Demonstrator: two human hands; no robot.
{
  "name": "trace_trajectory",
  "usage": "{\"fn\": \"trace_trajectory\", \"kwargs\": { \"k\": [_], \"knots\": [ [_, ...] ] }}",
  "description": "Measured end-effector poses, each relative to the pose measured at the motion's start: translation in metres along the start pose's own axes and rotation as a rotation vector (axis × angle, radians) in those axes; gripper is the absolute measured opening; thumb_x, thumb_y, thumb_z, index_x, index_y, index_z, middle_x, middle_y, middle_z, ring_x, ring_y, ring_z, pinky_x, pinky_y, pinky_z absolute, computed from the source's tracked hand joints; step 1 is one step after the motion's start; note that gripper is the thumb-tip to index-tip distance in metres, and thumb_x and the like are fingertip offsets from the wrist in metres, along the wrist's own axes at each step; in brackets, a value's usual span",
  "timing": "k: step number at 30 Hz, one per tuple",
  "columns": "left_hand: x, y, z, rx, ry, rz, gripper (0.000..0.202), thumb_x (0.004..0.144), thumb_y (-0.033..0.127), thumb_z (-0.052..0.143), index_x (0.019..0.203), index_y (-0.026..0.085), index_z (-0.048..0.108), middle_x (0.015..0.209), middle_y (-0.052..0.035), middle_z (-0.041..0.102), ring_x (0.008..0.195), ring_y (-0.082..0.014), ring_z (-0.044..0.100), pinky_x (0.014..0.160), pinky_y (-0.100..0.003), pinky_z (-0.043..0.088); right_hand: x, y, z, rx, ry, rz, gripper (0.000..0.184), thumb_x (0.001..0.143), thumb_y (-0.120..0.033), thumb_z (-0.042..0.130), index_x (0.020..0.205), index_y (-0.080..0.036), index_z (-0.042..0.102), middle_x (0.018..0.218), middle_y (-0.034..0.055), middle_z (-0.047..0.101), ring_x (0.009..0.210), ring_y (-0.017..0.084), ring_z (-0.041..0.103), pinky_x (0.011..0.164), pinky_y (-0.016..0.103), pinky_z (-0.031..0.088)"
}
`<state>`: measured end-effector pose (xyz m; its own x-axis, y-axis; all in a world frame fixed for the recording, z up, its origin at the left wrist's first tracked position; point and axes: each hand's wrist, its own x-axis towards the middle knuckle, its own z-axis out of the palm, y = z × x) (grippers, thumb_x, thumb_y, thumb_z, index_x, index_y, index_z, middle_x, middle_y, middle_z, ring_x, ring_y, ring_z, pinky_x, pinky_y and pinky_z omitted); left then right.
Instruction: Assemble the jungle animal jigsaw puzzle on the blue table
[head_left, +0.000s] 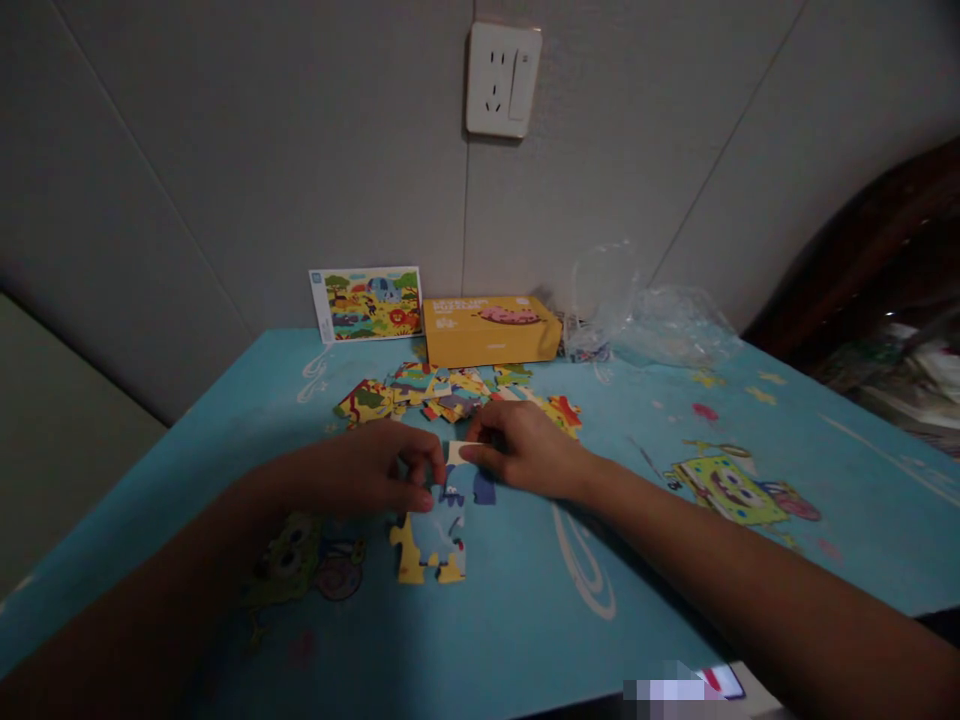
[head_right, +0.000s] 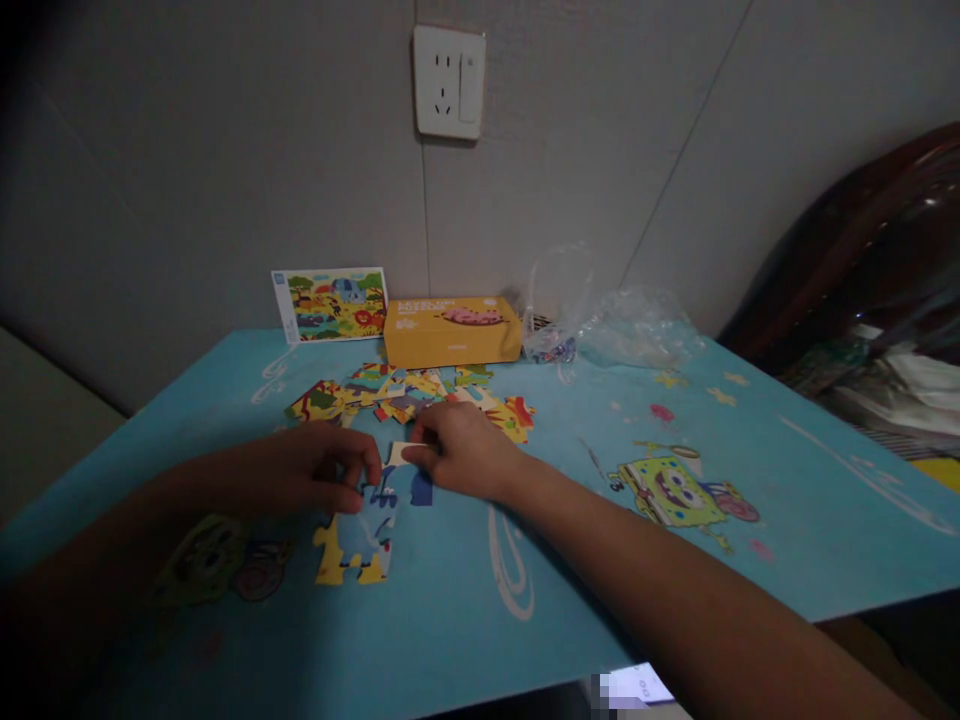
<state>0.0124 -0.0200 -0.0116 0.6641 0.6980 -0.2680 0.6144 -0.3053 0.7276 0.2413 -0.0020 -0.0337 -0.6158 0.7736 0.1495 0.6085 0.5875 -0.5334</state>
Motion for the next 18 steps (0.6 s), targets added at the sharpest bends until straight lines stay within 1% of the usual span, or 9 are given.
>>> {"fn": "trace_trajectory", "kwargs": {
  "k": [2, 4, 7, 9, 11, 14, 16, 17, 18],
  "knots": [
    [0.0, 0.0, -0.003, -0.115, 0.061, 0.035, 0.017, 0.08, 0.032, 0.066, 0.093, 0.02, 0.066, 0.069, 0.0049, 0.059, 0.055, -0.0078, 0.051, 0.05, -0.018, 0.037, 0.0, 0.001, -0.001, -0.029, 0.025, -0.057, 0.01, 0.081, -0.025, 0.067, 0.083, -0.016, 0.067, 0.08, 0.005, 0.063, 0.076, 0.017, 0.055, 0.071, 0.028, 0.039],
    [0.001, -0.002, -0.005, -0.217, 0.184, 0.061, 0.021, 0.082, 0.035, 0.066, 0.096, 0.019, 0.064, 0.067, 0.0054, 0.057, 0.047, -0.0058, 0.046, 0.044, -0.018, 0.035, 0.0, 0.001, -0.002, 0.022, 0.05, -0.089, 0.01, 0.085, -0.025, 0.062, 0.082, -0.016, 0.066, 0.083, 0.006, 0.063, 0.079, 0.018, 0.055, 0.074, 0.029, 0.04],
    [0.007, -0.007, -0.003, -0.356, 0.404, 0.092, 0.029, 0.084, 0.04, 0.066, 0.102, 0.018, 0.06, 0.065, 0.0059, 0.054, 0.04, -0.0046, 0.041, 0.036, -0.017, 0.031, 0.0, 0.001, -0.002, 0.257, 0.059, -0.1, 0.034, 0.097, -0.033, 0.042, 0.074, -0.017, 0.059, 0.073, 0.0031, 0.059, 0.07, 0.015, 0.052, 0.07, 0.029, 0.04],
    [0.012, -0.009, 0.001, -0.397, 0.509, 0.104, 0.03, 0.083, 0.04, 0.067, 0.1, 0.017, 0.06, 0.065, 0.0055, 0.054, 0.037, -0.0041, 0.04, 0.034, -0.017, 0.03, 0.0, 0.001, 0.0, 0.403, 0.07, -0.114, 0.043, 0.1, -0.042, 0.034, 0.071, -0.018, 0.054, 0.069, 0.0014, 0.056, 0.066, 0.014, 0.05, 0.067, 0.028, 0.039],
    [0.016, -0.008, 0.006, -0.401, 0.553, 0.116, 0.029, 0.082, 0.039, 0.067, 0.099, 0.016, 0.06, 0.063, 0.0055, 0.053, 0.037, -0.004, 0.04, 0.033, -0.017, 0.029, 0.001, 0.002, 0.002, 0.493, 0.088, -0.097, 0.045, 0.098, -0.049, 0.037, 0.07, -0.018, 0.053, 0.066, -0.0002, 0.051, 0.063, 0.013, 0.046, 0.062, 0.027, 0.037],
    [0.021, -0.006, 0.012, -0.388, 0.59, 0.131, 0.031, 0.084, 0.04, 0.065, 0.103, 0.016, 0.06, 0.064, 0.0055, 0.054, 0.037, -0.0042, 0.04, 0.034, -0.017, 0.029, 0.004, 0.004, 0.002, 0.547, 0.095, 0.01, 0.039, 0.09, -0.052, 0.049, 0.069, -0.019, 0.05, 0.059, -0.0037, 0.042, 0.055, 0.011, 0.038, 0.052, 0.025, 0.029],
    [0.023, -0.006, 0.015, -0.345, 0.601, 0.125, 0.037, 0.084, 0.042, 0.065, 0.11, 0.017, 0.059, 0.072, 0.0032, 0.059, 0.038, -0.0042, 0.042, 0.036, -0.018, 0.031, 0.007, 0.01, -0.006, 0.496, 0.16, 0.092, 0.032, 0.086, -0.046, 0.053, 0.068, -0.02, 0.048, 0.058, -0.0044, 0.04, 0.052, 0.01, 0.036, 0.05, 0.025, 0.027],
    [0.023, -0.008, 0.017, -0.287, 0.595, 0.122, 0.04, 0.083, 0.043, 0.066, 0.113, 0.017, 0.059, 0.079, 0.0016, 0.062, 0.04, -0.0042, 0.043, 0.038, -0.018, 0.033, 0.008, 0.015, -0.013, 0.422, 0.232, 0.136, 0.03, 0.085, -0.042, 0.052, 0.066, -0.02, 0.046, 0.058, -0.0035, 0.042, 0.053, 0.011, 0.038, 0.051, 0.025, 0.028],
    [0.024, -0.01, 0.018, -0.198, 0.576, 0.125, 0.042, 0.081, 0.042, 0.069, 0.113, 0.018, 0.06, 0.085, 0.0003, 0.064, 0.043, -0.0043, 0.044, 0.041, -0.019, 0.034, 0.009, 0.02, -0.022, 0.32, 0.293, 0.196, 0.027, 0.085, -0.038, 0.05, 0.065, -0.019, 0.048, 0.058, -0.0022, 0.045, 0.053, 0.011, 0.041, 0.051, 0.025, 0.029]
  ]
}}
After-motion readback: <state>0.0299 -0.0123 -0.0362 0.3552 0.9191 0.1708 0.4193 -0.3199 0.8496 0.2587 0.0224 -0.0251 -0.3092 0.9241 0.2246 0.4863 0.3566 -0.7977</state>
